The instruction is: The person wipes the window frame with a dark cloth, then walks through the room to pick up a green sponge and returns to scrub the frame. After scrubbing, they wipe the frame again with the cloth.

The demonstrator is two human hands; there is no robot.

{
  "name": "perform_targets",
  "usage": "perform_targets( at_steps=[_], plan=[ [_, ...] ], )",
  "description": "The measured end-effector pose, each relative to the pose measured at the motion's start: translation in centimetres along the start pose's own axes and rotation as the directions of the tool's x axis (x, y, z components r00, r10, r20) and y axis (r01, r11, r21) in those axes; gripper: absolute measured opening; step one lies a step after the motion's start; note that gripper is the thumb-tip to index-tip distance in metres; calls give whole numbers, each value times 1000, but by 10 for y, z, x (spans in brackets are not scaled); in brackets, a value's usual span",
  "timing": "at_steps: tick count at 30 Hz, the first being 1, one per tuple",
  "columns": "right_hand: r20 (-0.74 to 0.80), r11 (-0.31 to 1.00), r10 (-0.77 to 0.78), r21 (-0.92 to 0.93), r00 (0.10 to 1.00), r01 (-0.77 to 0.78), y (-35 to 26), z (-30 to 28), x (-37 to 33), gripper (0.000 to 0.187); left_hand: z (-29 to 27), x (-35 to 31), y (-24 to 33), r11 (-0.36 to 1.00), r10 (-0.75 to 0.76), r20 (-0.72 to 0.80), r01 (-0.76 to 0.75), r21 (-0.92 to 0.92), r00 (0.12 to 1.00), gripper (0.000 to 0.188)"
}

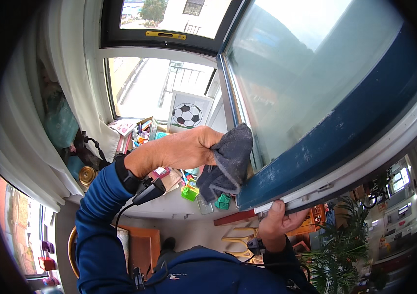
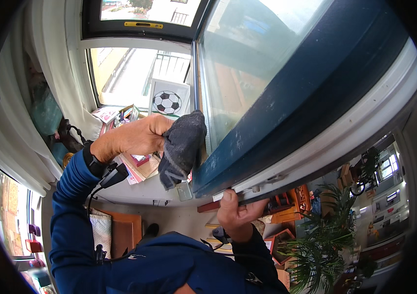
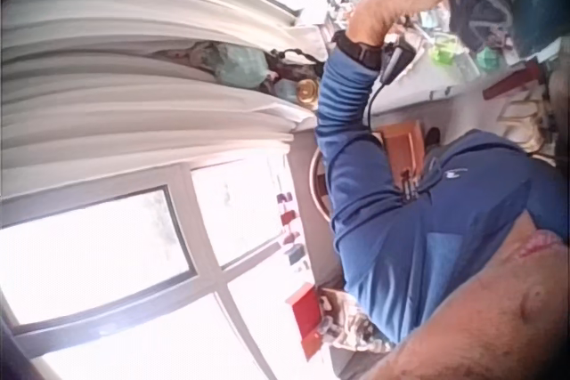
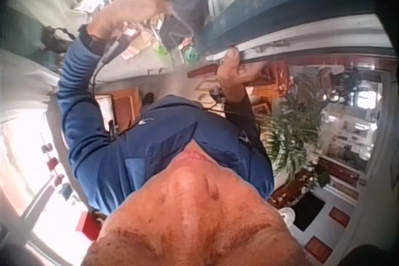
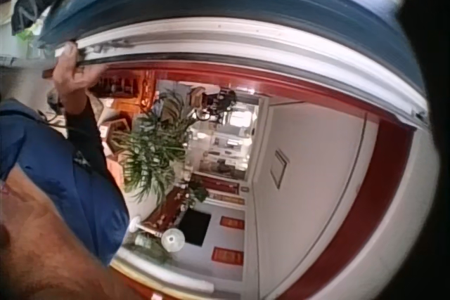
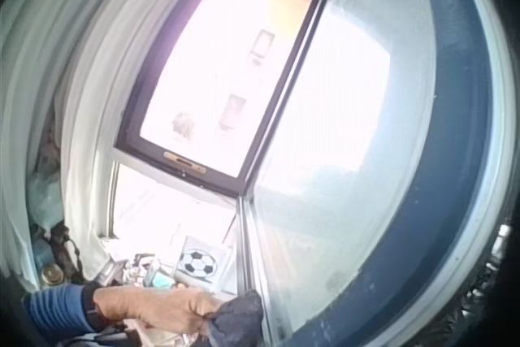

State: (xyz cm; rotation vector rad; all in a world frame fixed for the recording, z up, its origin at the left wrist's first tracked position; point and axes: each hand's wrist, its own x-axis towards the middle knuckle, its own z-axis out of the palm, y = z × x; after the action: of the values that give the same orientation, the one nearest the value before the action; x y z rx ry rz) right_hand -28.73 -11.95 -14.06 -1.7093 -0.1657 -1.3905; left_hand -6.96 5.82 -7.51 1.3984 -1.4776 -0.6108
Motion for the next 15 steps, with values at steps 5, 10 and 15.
perform_targets(
  at_steps=[5, 10, 15],
  plan=[
    [35, 998, -35, -52, 999, 36, 5, -1, 1, 73, 9, -3, -3, 992, 112, 39, -110, -57, 993, 23],
    [29, 990, -91, -108, 995, 94, 8, -1, 2, 74, 8, -3, -7, 994, 25, 138, -10, -108, 990, 19],
    [28, 988, -94, -122, 995, 97, 7, 1, 3, 75, 14, -3, -23, 945, -4, 142, 50, -324, 990, 18]
  ],
)
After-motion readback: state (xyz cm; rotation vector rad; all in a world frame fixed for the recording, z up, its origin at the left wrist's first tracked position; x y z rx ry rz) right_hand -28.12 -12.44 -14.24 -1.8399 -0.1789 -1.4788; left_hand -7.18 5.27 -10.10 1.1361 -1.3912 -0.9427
